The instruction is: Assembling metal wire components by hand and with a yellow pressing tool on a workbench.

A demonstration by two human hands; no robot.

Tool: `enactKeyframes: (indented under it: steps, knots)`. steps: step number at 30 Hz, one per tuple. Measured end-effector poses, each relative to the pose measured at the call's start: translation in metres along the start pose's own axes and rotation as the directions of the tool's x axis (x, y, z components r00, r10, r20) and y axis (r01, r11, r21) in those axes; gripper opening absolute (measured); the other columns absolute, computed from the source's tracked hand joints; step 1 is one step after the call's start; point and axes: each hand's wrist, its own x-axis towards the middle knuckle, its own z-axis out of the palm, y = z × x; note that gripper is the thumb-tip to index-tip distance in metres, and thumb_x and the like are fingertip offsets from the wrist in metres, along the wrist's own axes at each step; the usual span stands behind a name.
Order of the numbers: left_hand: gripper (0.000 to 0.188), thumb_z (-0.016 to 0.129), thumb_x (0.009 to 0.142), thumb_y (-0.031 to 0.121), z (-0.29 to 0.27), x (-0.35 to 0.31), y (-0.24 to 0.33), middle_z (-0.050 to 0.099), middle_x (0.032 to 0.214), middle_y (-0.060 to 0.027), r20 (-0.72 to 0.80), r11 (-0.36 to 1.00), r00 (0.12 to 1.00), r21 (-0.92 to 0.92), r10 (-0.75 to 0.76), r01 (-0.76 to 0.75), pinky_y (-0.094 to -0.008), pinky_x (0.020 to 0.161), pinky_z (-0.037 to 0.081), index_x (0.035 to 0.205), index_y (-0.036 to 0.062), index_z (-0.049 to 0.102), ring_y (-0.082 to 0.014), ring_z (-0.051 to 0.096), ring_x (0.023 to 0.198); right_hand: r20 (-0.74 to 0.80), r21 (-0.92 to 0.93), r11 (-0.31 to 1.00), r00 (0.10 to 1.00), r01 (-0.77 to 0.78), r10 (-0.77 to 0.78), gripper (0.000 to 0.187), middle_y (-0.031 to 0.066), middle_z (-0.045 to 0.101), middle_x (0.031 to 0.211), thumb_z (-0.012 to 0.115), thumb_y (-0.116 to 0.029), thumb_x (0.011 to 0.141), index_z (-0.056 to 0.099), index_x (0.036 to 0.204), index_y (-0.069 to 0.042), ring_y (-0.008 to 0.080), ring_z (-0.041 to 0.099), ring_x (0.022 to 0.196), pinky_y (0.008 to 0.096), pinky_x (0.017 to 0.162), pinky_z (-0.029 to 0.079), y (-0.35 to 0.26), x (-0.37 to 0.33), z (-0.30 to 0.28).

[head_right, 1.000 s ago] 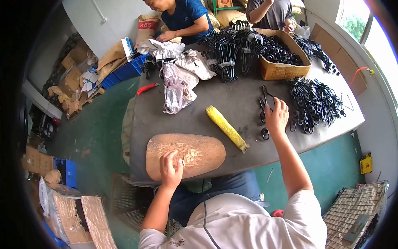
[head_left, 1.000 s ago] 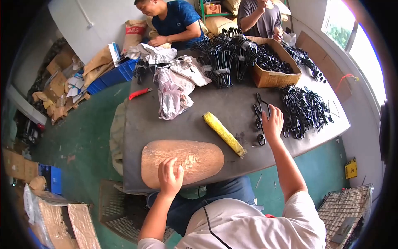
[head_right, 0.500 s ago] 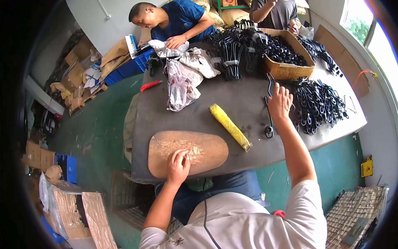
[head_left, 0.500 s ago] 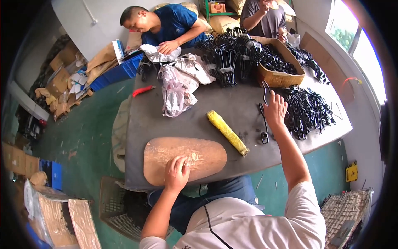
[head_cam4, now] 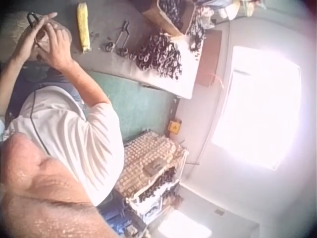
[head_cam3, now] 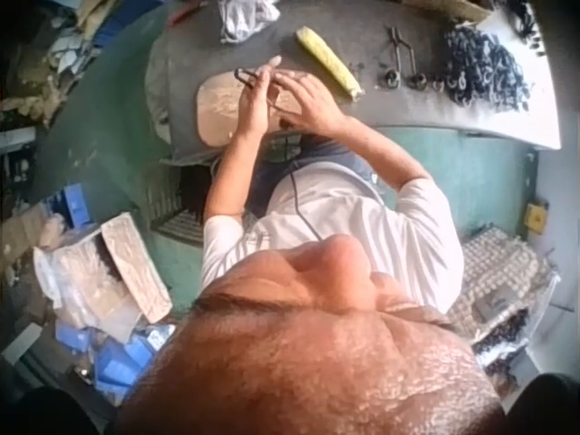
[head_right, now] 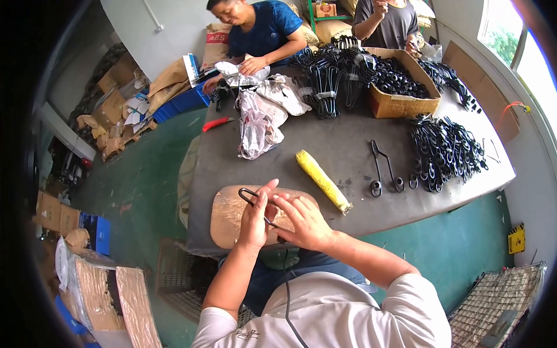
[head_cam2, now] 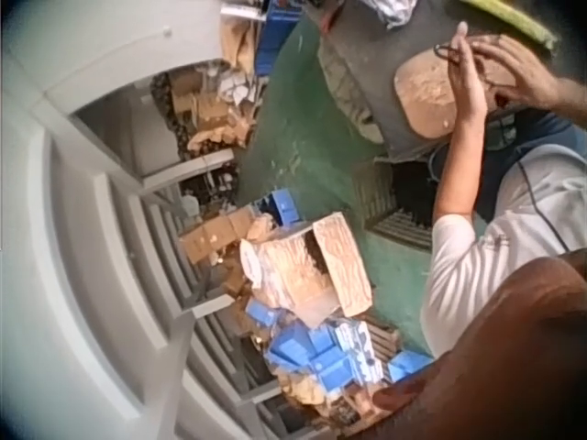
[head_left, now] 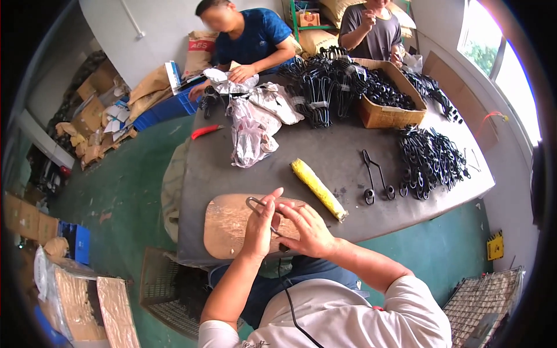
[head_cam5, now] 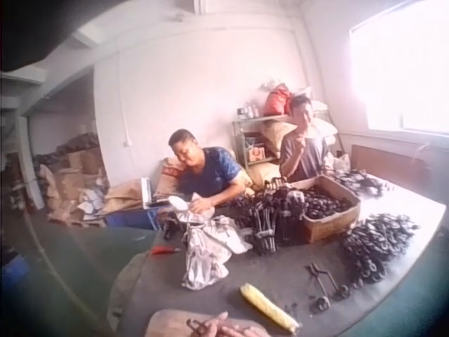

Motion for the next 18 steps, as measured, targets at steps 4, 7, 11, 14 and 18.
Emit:
enactKeyframes:
  steps: [4, 7, 11, 14, 18]
  knots:
    - [0.036, 0.047, 0.107, 0.033, -0.015, 0.001, -0.003, 0.071, 0.101, -0.0066, -0.092, 0.997, 0.994, 0.070, 0.049, -0.043, -0.0181, 0.062, 0.040, 0.121, 0.0032, 0.062, -0.0035, 0.045, 0.065, 0.151, -0.348, 0.937, 0.987, 0.007, 0.049, 0.064, 0.0132, 0.055, 0.116, 0.075, -0.026, 0.081, 0.053, 0.138, -0.008, 0.0316, 0.054, 0.104, 0.0442, 0.092, 0.044, 0.020, -0.003, -0.019]
    - [0.038, 0.047, 0.107, 0.033, -0.017, 0.004, 0.005, 0.072, 0.102, -0.0083, -0.090, 0.994, 0.996, 0.108, 0.026, -0.016, -0.0160, 0.059, 0.040, 0.122, 0.0016, 0.062, -0.0022, 0.044, 0.063, 0.019, -0.498, 0.781, 0.896, -0.376, 0.443, 0.073, 0.0127, 0.054, 0.109, 0.073, -0.031, 0.084, 0.043, 0.145, -0.005, 0.0307, 0.054, 0.105, 0.0441, 0.094, 0.042, 0.052, -0.013, -0.013]
    - [0.039, 0.047, 0.107, 0.034, -0.015, 0.019, -0.003, 0.071, 0.104, -0.0085, 0.006, 0.999, 0.999, 0.028, -0.036, 0.036, -0.0146, 0.059, 0.039, 0.123, 0.0007, 0.061, -0.0013, 0.042, 0.063, 0.057, -0.605, 0.679, 0.828, -0.416, 0.558, 0.074, 0.0150, 0.053, 0.113, 0.071, -0.038, 0.085, 0.042, 0.145, -0.006, 0.0331, 0.054, 0.107, 0.0419, 0.090, 0.046, 0.090, -0.034, -0.020]
    - [0.041, 0.047, 0.107, 0.035, -0.008, 0.024, -0.004, 0.071, 0.105, -0.0081, 0.063, 0.997, 0.995, 0.035, -0.076, 0.074, -0.0145, 0.059, 0.039, 0.125, 0.0000, 0.060, -0.0014, 0.041, 0.063, 0.118, -0.564, 0.696, 0.791, -0.445, 0.601, 0.069, 0.0161, 0.055, 0.111, 0.067, -0.037, 0.090, 0.041, 0.145, -0.004, 0.0344, 0.058, 0.102, 0.0442, 0.085, 0.050, 0.112, -0.041, -0.020]
    - [0.036, 0.053, 0.105, 0.032, -0.017, 0.024, -0.009, 0.070, 0.100, -0.0043, 0.041, 0.968, 0.996, 0.238, 0.073, -0.081, -0.0168, 0.061, 0.040, 0.124, 0.0037, 0.061, -0.0022, 0.046, 0.067, 0.349, -0.102, 0.558, 0.496, -0.824, 0.795, 0.060, 0.0148, 0.060, 0.105, 0.061, -0.030, 0.095, 0.040, 0.144, -0.002, 0.0325, 0.063, 0.089, 0.0421, 0.077, 0.054, 0.089, -0.039, -0.042]
